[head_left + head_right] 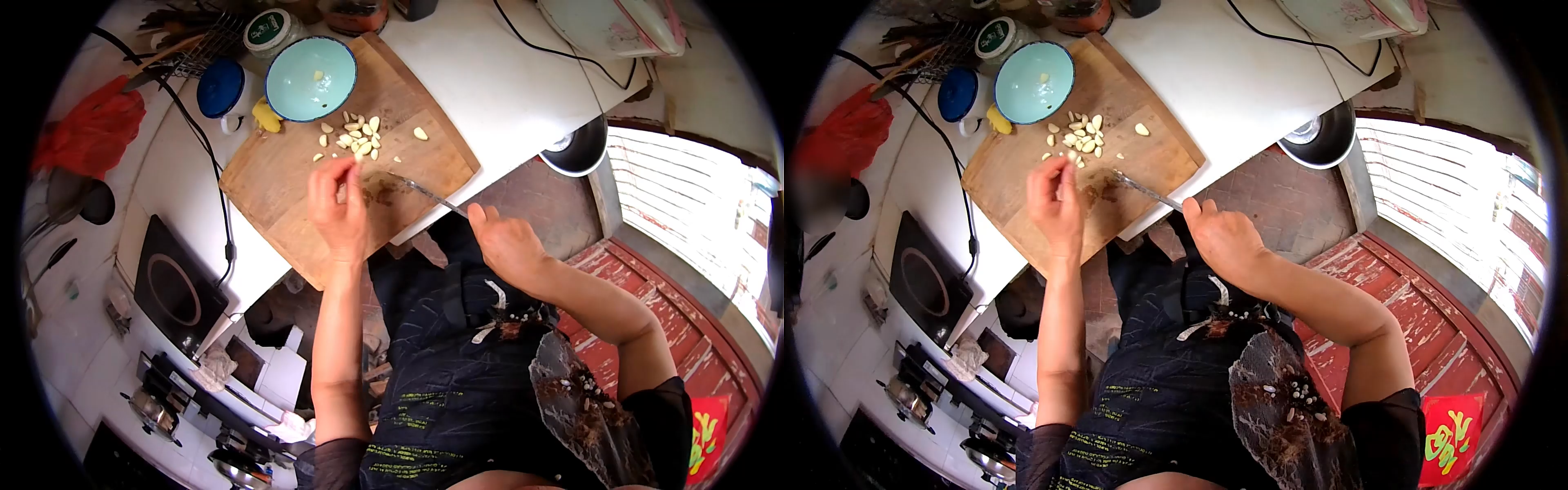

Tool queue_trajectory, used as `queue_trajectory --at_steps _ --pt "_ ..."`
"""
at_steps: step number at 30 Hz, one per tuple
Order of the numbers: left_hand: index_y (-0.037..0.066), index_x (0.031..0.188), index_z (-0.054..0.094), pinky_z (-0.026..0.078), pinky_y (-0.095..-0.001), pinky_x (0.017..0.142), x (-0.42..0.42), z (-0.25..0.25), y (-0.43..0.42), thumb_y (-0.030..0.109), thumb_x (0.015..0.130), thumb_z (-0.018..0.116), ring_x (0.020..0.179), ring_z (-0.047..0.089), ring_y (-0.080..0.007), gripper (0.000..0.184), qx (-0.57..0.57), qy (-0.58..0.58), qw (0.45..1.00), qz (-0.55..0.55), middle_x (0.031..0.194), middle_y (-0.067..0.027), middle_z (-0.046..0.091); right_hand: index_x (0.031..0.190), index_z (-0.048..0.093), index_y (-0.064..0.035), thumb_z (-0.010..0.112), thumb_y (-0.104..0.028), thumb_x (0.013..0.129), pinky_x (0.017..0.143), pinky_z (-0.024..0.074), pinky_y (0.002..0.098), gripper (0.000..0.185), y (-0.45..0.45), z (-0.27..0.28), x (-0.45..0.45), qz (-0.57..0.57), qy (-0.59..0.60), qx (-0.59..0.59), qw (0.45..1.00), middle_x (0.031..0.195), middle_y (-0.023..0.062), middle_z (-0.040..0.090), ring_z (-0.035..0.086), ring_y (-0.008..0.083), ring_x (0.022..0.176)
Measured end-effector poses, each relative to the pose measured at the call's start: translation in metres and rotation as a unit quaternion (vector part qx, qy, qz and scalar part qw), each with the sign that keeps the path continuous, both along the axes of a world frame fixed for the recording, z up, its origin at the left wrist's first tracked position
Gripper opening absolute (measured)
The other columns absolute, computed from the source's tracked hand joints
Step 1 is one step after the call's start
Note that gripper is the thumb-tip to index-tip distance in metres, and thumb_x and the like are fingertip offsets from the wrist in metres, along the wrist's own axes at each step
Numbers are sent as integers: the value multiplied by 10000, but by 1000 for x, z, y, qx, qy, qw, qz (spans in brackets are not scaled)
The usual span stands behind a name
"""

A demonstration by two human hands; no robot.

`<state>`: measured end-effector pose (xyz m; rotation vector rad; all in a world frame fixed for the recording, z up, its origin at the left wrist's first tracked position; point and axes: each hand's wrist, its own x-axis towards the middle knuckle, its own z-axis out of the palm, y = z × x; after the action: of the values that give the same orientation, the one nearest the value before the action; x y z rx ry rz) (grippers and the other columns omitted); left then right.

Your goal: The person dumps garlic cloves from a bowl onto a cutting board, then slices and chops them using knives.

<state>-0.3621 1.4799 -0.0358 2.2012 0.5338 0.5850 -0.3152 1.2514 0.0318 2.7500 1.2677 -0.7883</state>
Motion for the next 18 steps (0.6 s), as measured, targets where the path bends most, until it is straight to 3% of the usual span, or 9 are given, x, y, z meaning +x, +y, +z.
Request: queue_trajectory --at_steps 2,7,10,13,15,18 --pt "20 959 646 508 -250 657 18 18 10 -9 838 677 813 612 -153 128 -140 -126 982 28 951 -91 619 926 457 -18 568 -34 792 479 535 346 174 1 0 2 -6 13 -8 1000 721 132 578 651 277 570" --pt "-5 974 649 501 -215 721 39 33 25 19 869 671 852 588 -100 110 -148 -167 974 39 998 -57 603 951 440 -9 548 -2 779 490 516 403 203 -1 -2 2 -31 39 5 999 754 159 562 630 327 587" --pt "17 983 657 515 -252 677 54 28 39 -25 856 642 813 610 -146 135 -37 -117 990 68 954 -79 620 968 447 0 545 -7 780 485 513 403 213 -2 -2 2 -31 36 15 999 751 158 561 628 325 580" --pt "10 1002 667 499 -228 699 63 4 56 15 890 626 811 600 -110 119 40 -66 994 72 961 -63 614 948 451 -5 552 -24 789 468 519 380 189 -3 -2 2 -23 29 26 999 739 151 569 636 304 566" --pt "26 1015 669 507 -255 681 64 -4 57 -15 869 623 794 609 -132 159 25 -60 995 79 958 -69 623 922 452 -13 560 -41 799 454 526 358 166 -3 -2 3 -18 19 30 999 728 144 577 647 284 557" --pt "36 996 671 514 -267 672 58 -3 45 -40 843 624 779 615 -158 177 101 -55 991 73 943 -75 628 926 449 -12 560 -41 797 452 523 359 173 -4 -1 3 -13 24 15 1000 730 147 576 644 288 555"
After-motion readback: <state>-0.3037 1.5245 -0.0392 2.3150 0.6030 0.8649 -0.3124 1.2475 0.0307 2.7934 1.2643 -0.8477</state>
